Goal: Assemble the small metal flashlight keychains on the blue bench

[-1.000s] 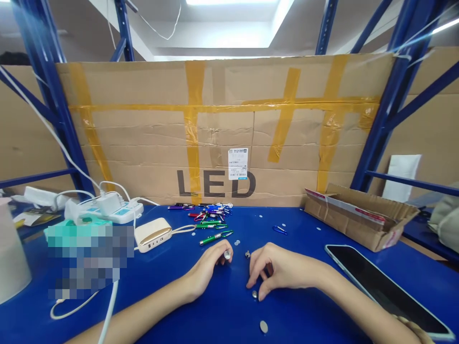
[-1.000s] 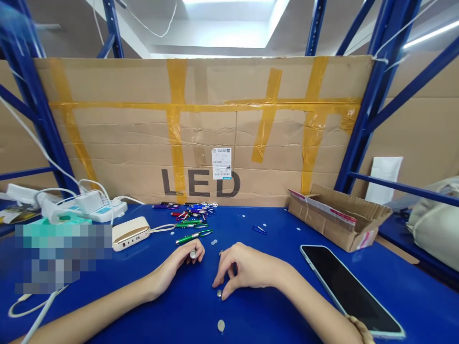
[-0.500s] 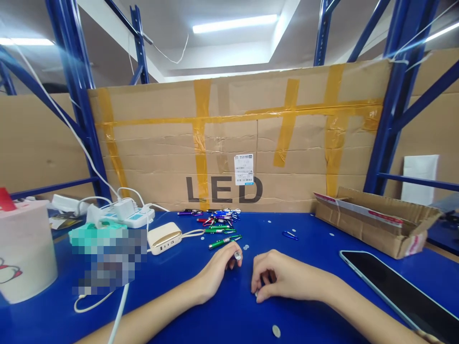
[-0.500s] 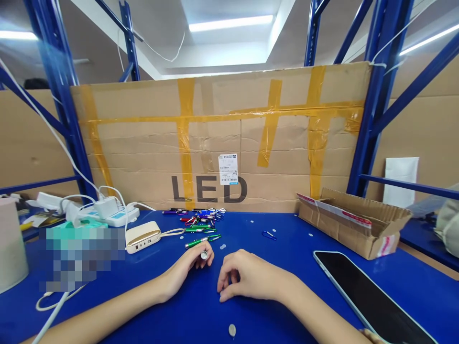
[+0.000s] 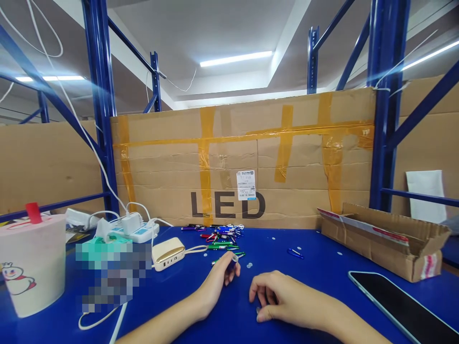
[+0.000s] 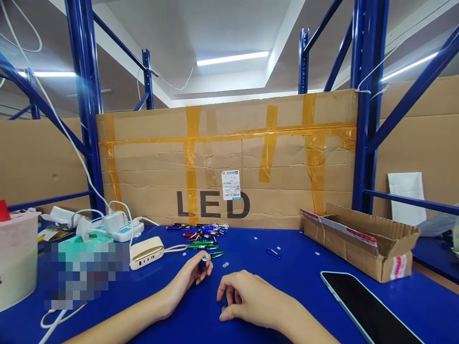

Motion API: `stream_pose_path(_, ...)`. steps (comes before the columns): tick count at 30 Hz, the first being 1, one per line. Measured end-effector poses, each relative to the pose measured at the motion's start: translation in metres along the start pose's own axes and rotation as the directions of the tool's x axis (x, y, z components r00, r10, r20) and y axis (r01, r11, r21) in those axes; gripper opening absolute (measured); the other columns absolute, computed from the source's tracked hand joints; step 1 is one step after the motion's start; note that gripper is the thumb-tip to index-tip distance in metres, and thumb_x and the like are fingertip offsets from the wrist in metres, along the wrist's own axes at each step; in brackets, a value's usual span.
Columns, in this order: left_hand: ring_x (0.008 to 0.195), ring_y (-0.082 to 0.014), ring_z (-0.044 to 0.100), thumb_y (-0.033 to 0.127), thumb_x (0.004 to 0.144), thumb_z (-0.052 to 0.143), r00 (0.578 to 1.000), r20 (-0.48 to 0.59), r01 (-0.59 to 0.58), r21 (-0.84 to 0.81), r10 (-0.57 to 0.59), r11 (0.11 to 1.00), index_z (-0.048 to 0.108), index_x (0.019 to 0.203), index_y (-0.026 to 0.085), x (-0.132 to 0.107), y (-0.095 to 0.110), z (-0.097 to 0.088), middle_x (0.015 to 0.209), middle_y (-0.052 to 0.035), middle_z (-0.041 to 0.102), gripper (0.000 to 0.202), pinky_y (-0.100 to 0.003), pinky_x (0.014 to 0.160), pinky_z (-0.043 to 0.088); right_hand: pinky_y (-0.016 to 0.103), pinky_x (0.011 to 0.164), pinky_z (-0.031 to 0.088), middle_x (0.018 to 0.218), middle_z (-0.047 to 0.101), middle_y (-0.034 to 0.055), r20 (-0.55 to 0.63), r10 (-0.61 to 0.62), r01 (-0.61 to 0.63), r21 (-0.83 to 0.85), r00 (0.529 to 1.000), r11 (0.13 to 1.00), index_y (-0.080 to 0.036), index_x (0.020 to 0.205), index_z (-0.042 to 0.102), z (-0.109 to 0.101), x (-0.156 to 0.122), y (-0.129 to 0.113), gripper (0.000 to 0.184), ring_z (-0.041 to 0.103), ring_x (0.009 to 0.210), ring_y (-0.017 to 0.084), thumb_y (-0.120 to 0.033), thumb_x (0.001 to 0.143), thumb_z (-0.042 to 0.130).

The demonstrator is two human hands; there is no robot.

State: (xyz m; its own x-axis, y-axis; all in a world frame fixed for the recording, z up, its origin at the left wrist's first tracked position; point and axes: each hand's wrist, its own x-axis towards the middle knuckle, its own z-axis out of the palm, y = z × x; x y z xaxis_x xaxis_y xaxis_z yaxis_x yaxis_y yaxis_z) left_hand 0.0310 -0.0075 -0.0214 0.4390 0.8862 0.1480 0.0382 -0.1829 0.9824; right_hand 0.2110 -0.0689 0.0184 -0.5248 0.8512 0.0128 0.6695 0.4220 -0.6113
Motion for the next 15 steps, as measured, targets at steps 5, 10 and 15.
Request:
stream_pose_path(5, 0.058, -0.0118, 0.033, 0.052, 0.083, 0.031, 1.000, -0.003, -0.006, 0.001, 0.006, 1.000, 0.042, 0.070, 0.018, -0.004, 0.004, 0.003, 0.067, 0.0008, 0.043, 0.038, -0.025, 0.059, 0.027, 0.017, 0.057, 0.037, 0.077, 0.060, -0.0013, -0.023, -0.068, 0.066, -0.086, 0.997, 0.994, -0.020, 0.076, 0.070, 0.000, 0.003, -0.001, 0.013, 0.050, 0.061, 0.008, -0.027, 0.066, 0.073)
stream_pose_path(10, 0.059, -0.0125, 0.031, 0.061, 0.084, 0.023, 0.999, -0.035, -0.021, 0.056, 0.023, 0.998, 0.045, 0.071, 0.017, -0.010, 0.012, 0.006, 0.065, 0.0014, 0.039, 0.050, -0.026, 0.059, 0.027, 0.019, 0.056, 0.036, 0.074, 0.062, -0.0018, -0.025, 0.022, -0.026, -0.162, 0.999, 0.987, -0.020, 0.078, 0.067, -0.001, 0.001, -0.002, 0.012, 0.052, 0.063, 0.010, -0.028, 0.069, 0.071)
stream_pose_path(15, 0.056, -0.0125, 0.027, 0.066, 0.083, 0.013, 1.000, -0.016, 0.002, 0.074, 0.000, 0.997, 0.043, 0.068, 0.018, -0.006, 0.009, 0.003, 0.059, 0.0030, 0.033, 0.059, -0.026, 0.056, 0.024, 0.020, 0.057, 0.036, 0.072, 0.062, -0.0013, -0.035, 0.048, -0.054, -0.208, 0.998, 0.977, -0.020, 0.078, 0.065, 0.000, 0.000, 0.000, 0.014, 0.054, 0.065, 0.012, -0.032, 0.072, 0.067)
